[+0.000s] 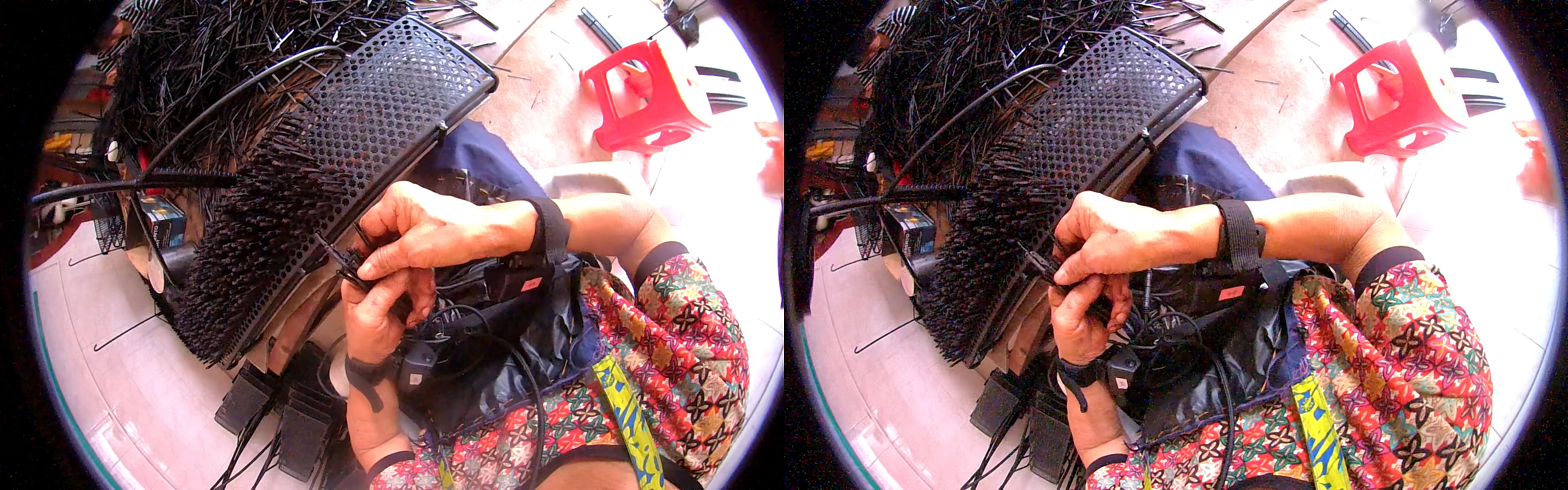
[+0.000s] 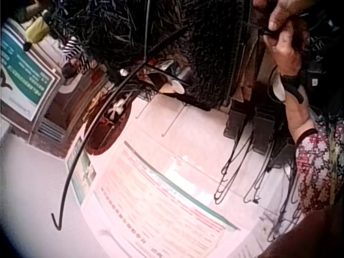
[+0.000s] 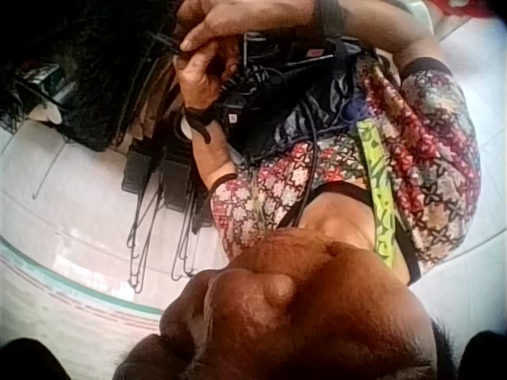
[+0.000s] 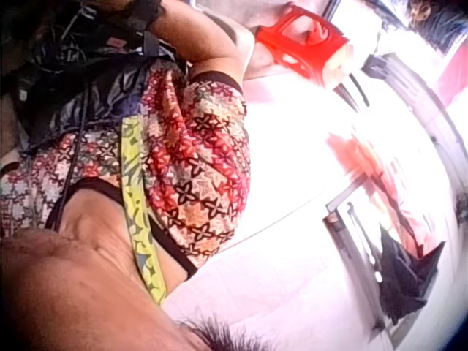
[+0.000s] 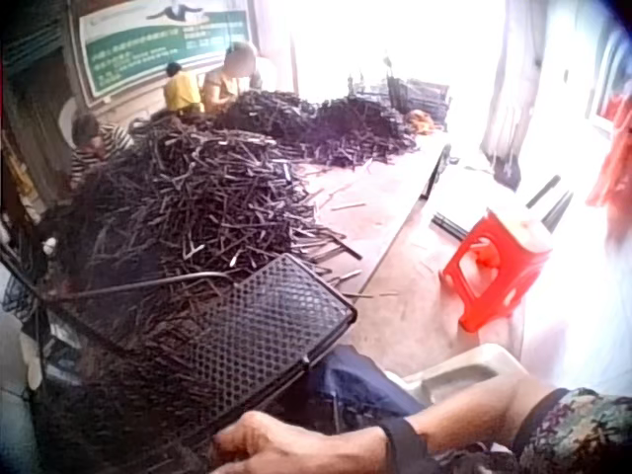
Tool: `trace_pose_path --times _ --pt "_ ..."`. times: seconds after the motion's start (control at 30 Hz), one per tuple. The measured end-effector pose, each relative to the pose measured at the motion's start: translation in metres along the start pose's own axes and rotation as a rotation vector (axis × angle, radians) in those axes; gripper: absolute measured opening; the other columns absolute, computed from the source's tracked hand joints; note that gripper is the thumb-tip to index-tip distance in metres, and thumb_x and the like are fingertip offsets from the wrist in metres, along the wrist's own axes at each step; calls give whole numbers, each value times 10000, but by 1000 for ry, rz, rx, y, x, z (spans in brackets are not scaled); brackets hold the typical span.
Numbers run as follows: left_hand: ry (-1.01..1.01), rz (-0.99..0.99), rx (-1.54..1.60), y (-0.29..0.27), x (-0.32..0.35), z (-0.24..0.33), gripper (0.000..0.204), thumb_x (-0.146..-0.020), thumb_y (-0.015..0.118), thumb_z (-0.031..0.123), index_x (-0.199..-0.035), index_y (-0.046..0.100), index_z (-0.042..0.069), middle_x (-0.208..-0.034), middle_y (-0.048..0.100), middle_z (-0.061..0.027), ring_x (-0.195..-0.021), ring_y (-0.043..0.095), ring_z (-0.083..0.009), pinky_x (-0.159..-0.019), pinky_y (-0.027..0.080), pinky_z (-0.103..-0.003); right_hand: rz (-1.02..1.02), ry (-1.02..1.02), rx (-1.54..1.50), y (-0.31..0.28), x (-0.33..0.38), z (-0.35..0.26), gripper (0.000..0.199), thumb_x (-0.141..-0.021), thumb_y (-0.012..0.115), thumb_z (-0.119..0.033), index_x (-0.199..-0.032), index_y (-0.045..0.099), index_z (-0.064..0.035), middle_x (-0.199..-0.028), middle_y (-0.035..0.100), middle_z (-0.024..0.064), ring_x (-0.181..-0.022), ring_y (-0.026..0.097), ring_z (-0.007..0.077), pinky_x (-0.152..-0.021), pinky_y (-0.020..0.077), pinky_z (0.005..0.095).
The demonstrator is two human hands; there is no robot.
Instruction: The person inserts black plastic hanger hooks into a perforated black plastic board. They repeatedly pick up hooks from a pile and push them into the holes of the board, working continuously with both hands.
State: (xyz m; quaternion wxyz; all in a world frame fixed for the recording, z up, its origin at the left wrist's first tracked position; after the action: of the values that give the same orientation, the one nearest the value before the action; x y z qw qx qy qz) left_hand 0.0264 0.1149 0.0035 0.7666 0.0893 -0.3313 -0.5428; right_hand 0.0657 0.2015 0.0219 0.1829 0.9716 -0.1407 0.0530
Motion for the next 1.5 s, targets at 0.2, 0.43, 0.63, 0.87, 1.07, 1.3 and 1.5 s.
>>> trace_pose_path --times 0.2,0.43,0.63,0.87,1.07,1.3,1.5 --pt "136 119 -60 5 -2 8 118 -837 518 110 -860 564 4 -709 599 -99 -528 562 -166 -456 446 -253 96 197 -255 -10 9 2 107 -800 566 -38 -773 579 64 -601 592 106 -446 576 181 -374 471 297" --pt "115 242 -142 -8 -3 1 134 -856 532 87 -848 582 -37 -678 605 -100 -506 560 -149 -432 445 -244 396 -76 105 -51 4 6 204 -738 673 -159 -696 582 19 -590 568 45 -529 536 102 -457 429 258" --pt "161 220 -143 -4 -6 -4 146 -854 535 89 -886 569 -49 -658 597 -117 -461 536 -153 -370 377 -215 317 -43 -151 -52 7 15 157 -731 673 -99 -722 578 25 -617 586 65 -510 567 138 -463 458 251" --pt "145 206 -183 -2 -4 -6 192 -875 517 128 -905 561 -57 -732 621 -146 -507 571 -163 -382 396 -220 244 23 -128 -53 11 11 145 -737 664 -90 -767 601 36 -645 597 68 -544 581 148 -506 485 260" --pt "165 256 -159 -5 -1 -4 210 -895 490 149 -929 548 -49 -774 625 -174 -554 600 -193 -391 417 -232 353 -44 -152 -61 18 -3 161 -744 651 -83 -766 585 62 -652 597 101 -566 599 165 -500 516 274" --pt "189 266 -76 -22 -3 -1 210 -902 475 151 -930 543 -46 -812 617 -194 -576 607 -210 -397 421 -232 537 -151 -242 -94 15 -30 99 -704 683 -28 -767 620 16 -671 614 90 -531 611 179 -484 538 297" --pt "168 290 -121 -21 -2 -1 231 -895 489 192 -918 522 -36 -776 608 -176 -564 582 -200 -384 399 -243 586 -324 -110 -109 -4 -51 85 -718 684 -38 -775 631 -4 -684 622 63 -546 604 144 -515 538 269"
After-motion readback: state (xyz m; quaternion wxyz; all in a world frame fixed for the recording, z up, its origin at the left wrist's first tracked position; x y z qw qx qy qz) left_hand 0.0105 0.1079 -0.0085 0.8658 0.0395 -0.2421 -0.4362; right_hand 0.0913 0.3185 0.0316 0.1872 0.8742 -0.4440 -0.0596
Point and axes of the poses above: each hand's wrist, its own x-axis away from the middle knuckle, its own y-axis out of the palm, z = x × y, the point moved 6 cm from there along -x, towards the middle knuckle
